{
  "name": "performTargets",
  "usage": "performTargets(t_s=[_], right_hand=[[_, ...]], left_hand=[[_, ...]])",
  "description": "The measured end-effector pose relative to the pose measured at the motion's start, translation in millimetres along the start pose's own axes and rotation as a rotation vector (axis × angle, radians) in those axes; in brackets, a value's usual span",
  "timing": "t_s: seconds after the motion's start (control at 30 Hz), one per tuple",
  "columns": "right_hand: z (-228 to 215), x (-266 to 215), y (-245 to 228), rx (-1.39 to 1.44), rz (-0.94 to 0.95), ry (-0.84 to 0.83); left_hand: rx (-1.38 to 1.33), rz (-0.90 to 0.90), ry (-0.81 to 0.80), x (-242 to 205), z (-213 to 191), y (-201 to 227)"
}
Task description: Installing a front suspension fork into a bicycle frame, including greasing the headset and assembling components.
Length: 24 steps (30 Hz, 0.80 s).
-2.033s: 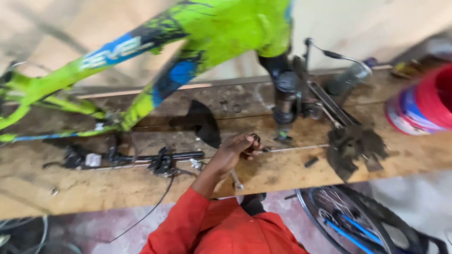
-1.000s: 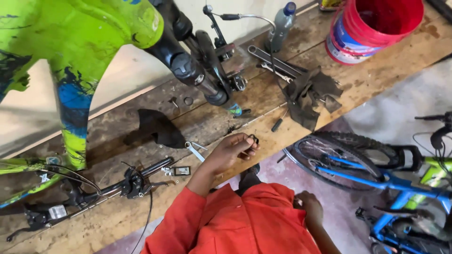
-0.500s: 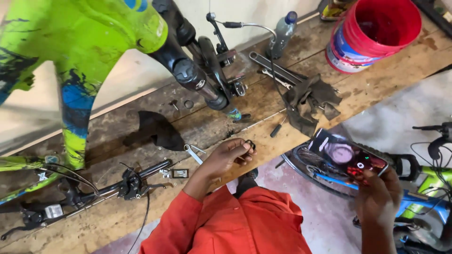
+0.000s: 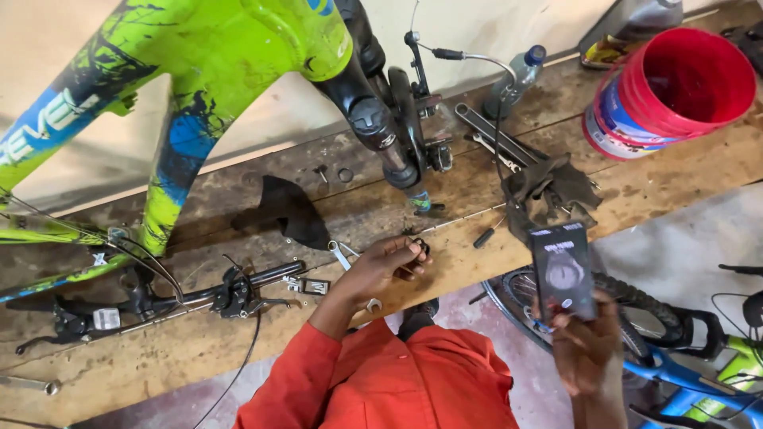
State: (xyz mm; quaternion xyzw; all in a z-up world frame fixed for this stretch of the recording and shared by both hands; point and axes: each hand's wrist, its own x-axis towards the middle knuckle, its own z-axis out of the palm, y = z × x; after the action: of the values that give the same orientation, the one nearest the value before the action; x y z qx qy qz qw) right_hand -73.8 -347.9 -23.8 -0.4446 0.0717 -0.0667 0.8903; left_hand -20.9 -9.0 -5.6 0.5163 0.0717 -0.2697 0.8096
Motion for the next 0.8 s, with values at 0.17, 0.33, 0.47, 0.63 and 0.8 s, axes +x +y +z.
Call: performTargets(t_s=[0.17,0.33,0.47,0.63,0.8], right_hand=[[39.0,-8.6,11.1,0.062,0.296,-0.136],[93.6,12.5,-10.0,0.072,0.183,-0.246],[128.4,23.7,-19.7,-0.220,0.152,-0.053],[133.0,27.4,-26.0,0.201,0.185,-0.277],[196.5,-18.9,-50.2,-0.809,-0.414,0.412]], left_hand=[[0.012,0.036,-0.059,4.6,-1.6,-4.5],[0.045,-0.005,-0.014,1.7,1.7,3.9],[0.025,0.019,-0.035,6.3,-5.1,-4.1],[0.029,0.050,0.017,-10.7,-4.2,11.3],[-0.027,0.084,0.143,-14.1,-25.7,-6.6]])
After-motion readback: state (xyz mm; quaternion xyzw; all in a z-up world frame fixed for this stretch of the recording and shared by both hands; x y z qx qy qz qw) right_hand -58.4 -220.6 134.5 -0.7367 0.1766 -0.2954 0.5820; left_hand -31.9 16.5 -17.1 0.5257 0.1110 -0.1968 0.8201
